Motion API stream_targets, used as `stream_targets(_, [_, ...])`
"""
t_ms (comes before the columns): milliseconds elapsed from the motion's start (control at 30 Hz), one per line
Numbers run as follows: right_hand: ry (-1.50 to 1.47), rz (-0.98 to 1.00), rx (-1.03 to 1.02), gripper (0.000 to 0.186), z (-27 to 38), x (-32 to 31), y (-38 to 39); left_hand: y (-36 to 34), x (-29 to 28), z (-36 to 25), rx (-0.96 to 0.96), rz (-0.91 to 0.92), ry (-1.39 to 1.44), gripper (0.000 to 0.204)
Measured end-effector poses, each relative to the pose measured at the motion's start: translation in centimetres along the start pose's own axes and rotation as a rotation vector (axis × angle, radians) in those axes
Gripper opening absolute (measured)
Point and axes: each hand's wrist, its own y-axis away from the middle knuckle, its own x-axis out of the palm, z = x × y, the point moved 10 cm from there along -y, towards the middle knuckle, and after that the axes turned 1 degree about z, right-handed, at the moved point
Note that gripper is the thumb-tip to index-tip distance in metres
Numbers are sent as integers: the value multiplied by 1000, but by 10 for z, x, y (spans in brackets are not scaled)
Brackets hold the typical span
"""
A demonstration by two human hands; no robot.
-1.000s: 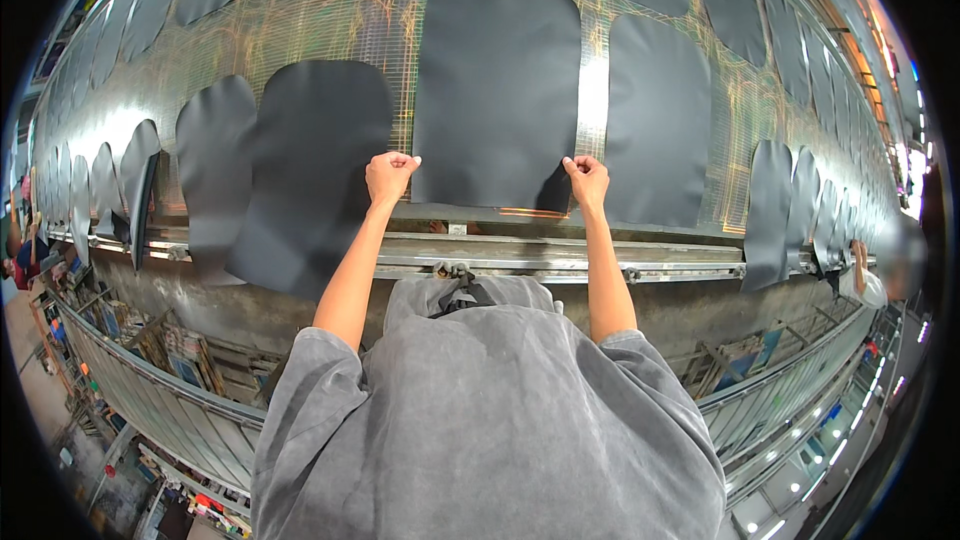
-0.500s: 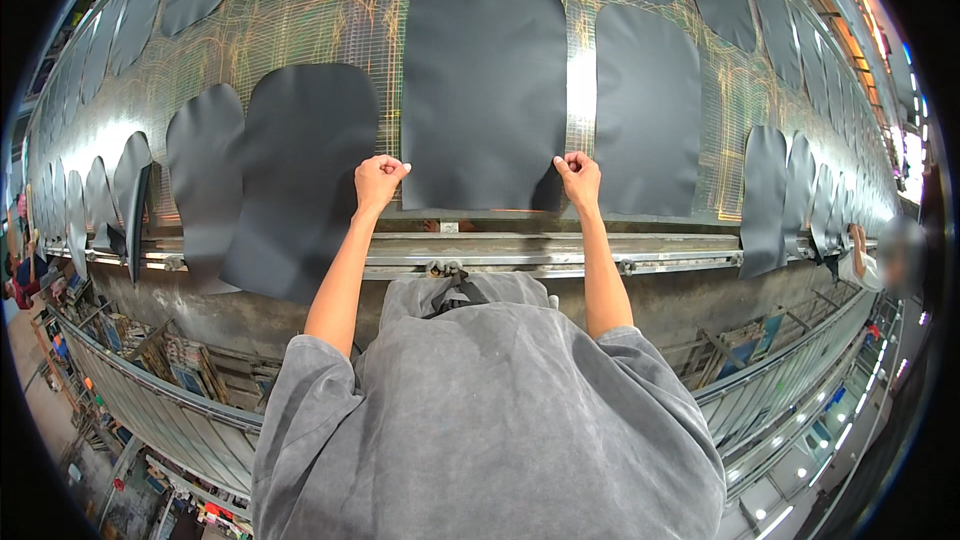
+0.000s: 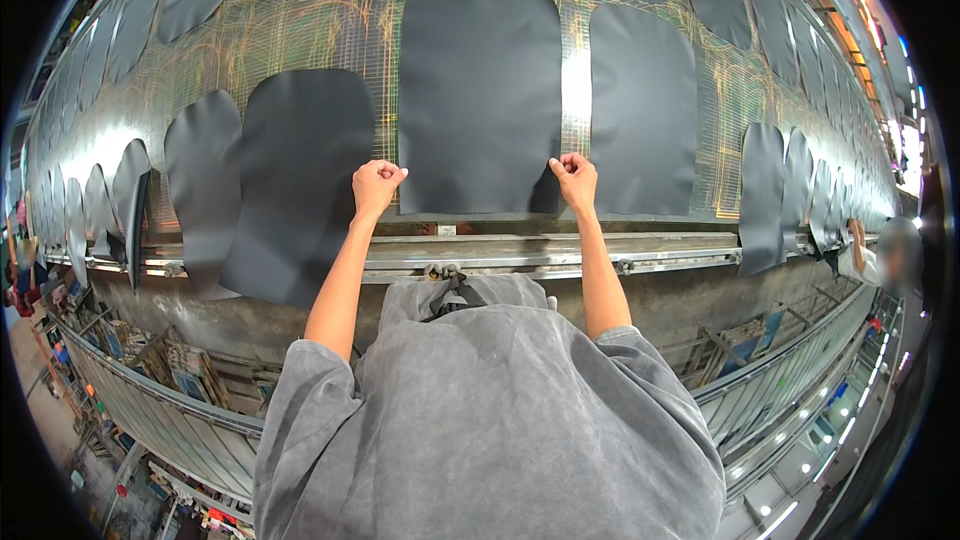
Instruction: The person places black rectangular panels onto a large curved grid structure, smoothing them down by hand to ensure they adhere to the surface. The task is performed in a repetitive sequence along a metal walkway inside a large industrial facility.
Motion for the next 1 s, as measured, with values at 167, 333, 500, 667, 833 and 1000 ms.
stream_targets(167, [9, -26, 3, 24, 5, -1, 1, 1, -1, -3, 28, -12, 22, 20])
stream_targets(333, [0, -50, 22, 26, 7, -2, 3, 2, -4, -4, -19, -8, 33, 21])
stream_targets(500, [-13, -92, 14, 29, 8, -6, 3, 2, -5, -10, 60, -69, 55, 23])
stream_targets(667, [-11, -82, 34, 27, 7, -3, 2, 1, -2, -1, -20, -27, 61, 22])
stream_targets(833, [4, -84, 50, 25, 7, -3, 2, 3, -3, -5, 23, -61, 40, 20])
stream_targets(1000, [-7, -101, 46, 26, 3, -3, 1, 5, -3, -8, 59, -95, 35, 21])
